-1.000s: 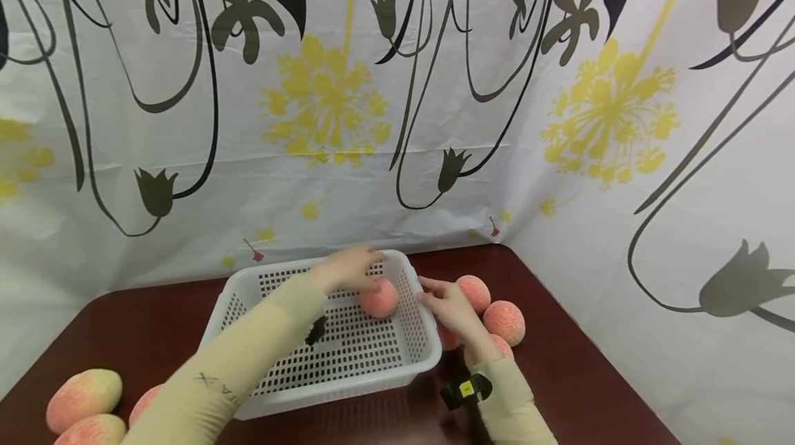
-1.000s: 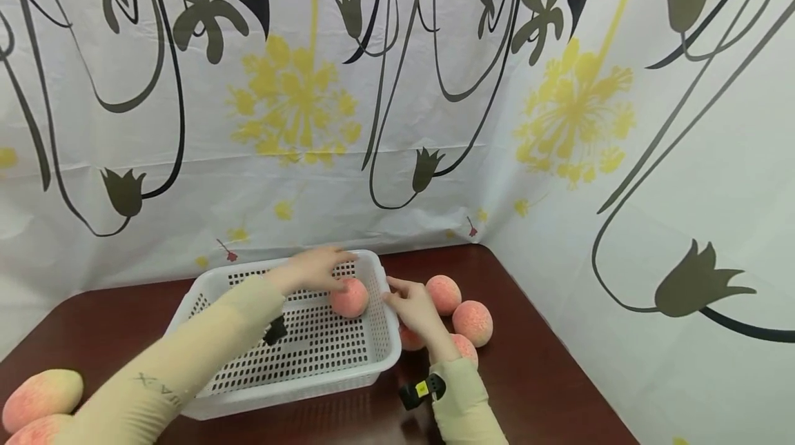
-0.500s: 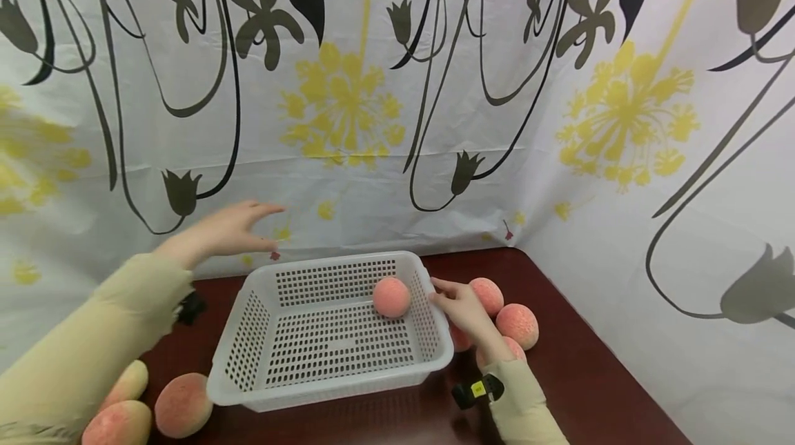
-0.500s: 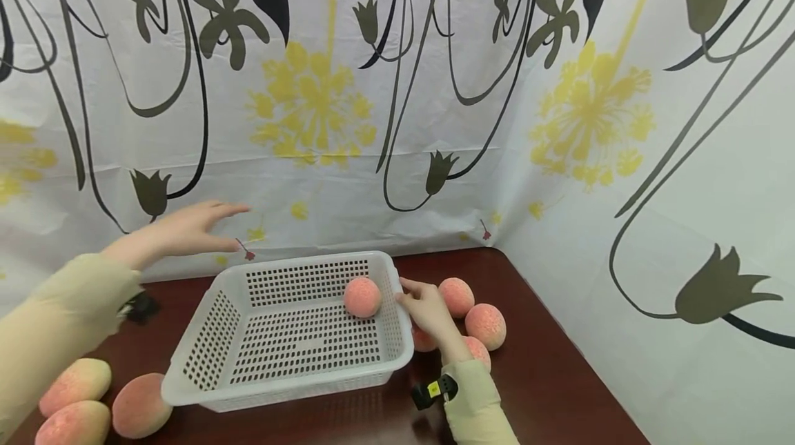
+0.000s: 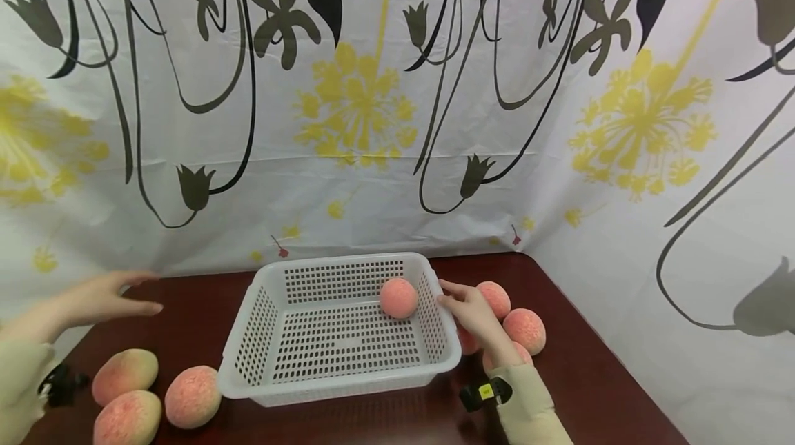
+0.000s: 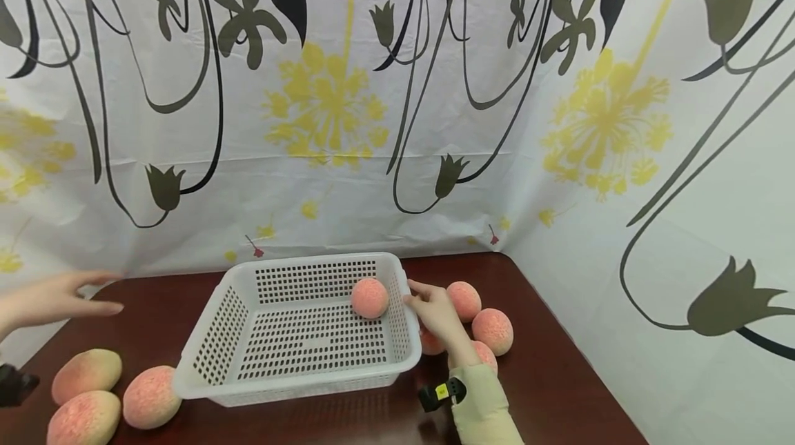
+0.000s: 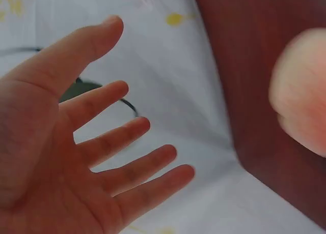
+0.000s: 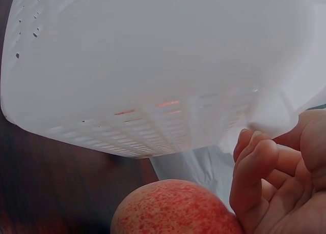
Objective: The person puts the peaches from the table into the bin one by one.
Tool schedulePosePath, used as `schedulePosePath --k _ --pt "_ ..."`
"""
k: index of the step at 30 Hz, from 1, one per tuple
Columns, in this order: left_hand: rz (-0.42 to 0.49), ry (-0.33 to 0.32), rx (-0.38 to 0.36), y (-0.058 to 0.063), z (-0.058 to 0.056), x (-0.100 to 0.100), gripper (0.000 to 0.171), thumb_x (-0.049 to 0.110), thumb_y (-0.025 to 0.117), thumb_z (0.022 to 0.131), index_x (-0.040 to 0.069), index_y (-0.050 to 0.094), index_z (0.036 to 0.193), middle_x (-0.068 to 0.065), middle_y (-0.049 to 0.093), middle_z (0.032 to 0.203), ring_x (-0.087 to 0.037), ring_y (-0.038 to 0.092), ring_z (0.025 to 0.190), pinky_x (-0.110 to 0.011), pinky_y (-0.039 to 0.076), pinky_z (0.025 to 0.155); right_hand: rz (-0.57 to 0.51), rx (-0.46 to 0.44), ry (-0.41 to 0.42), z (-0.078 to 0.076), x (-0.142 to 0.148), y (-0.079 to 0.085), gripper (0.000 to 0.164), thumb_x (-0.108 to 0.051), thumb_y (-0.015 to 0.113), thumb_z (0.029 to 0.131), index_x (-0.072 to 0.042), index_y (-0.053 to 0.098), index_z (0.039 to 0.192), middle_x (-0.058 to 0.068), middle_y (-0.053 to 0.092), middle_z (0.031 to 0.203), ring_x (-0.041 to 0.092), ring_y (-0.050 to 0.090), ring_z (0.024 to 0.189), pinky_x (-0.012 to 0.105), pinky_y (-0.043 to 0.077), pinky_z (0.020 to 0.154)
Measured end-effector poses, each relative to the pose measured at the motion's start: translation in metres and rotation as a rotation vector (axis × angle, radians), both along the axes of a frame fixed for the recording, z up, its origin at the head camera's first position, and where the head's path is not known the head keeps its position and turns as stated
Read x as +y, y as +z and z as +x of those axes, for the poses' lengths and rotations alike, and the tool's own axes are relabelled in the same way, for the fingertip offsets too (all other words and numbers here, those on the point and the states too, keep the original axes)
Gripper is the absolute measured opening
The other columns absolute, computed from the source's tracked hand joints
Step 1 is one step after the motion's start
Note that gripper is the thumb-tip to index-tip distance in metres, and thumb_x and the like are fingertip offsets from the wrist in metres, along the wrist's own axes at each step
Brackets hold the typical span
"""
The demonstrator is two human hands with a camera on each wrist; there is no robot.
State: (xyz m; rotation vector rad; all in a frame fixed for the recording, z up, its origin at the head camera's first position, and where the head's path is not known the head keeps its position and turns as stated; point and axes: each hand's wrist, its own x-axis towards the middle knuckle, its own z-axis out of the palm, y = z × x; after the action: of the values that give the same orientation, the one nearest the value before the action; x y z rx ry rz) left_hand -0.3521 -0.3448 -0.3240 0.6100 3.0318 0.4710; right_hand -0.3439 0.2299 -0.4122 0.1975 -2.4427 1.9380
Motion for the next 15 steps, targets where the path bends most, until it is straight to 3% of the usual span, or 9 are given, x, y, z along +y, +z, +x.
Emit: schedulePosePath --k 4,7,15 --pt "0.076 0.147 -0.24 -0.025 0.008 -0.025 0.072 0.044 0.059 0.08 -0.009 0.038 0.124 -0.041 0.039 0.113 -0.05 0.047 0.094 -0.044 0.046 0.054 -0.001 -0.007 0.005 -0.001 -0.001 0.0 0.043 -0.015 0.053 0.088 -0.006 0.044 0.13 0.017 0.06 0.103 0.026 0.061 0.083 0.036 0.05 0.066" --pt "0.126 0.216 -0.318 -0.039 0.012 -0.033 0.073 0.046 0.058 0.08 -0.009 0.038 0.124 -0.042 0.037 0.114 -0.05 0.048 0.093 -0.043 0.046 0.051 0.01 -0.007 -0.01 -0.002 0.0 -0.001 0.043 -0.015 0.053 0.088 -0.007 0.044 0.13 0.015 0.06 0.099 0.025 0.061 0.082 0.036 0.049 0.066" --pt "0.157 0.069 -0.252 -0.061 0.024 -0.031 0.055 0.031 0.059 0.083 -0.008 0.045 0.12 -0.028 0.053 0.105 -0.042 0.05 0.095 -0.038 0.043 0.065 -0.003 -0.01 0.006 0.004 0.003 0.005 0.045 -0.015 0.053 0.089 -0.006 0.042 0.131 0.017 0.059 0.101 0.026 0.061 0.083 0.036 0.049 0.067"
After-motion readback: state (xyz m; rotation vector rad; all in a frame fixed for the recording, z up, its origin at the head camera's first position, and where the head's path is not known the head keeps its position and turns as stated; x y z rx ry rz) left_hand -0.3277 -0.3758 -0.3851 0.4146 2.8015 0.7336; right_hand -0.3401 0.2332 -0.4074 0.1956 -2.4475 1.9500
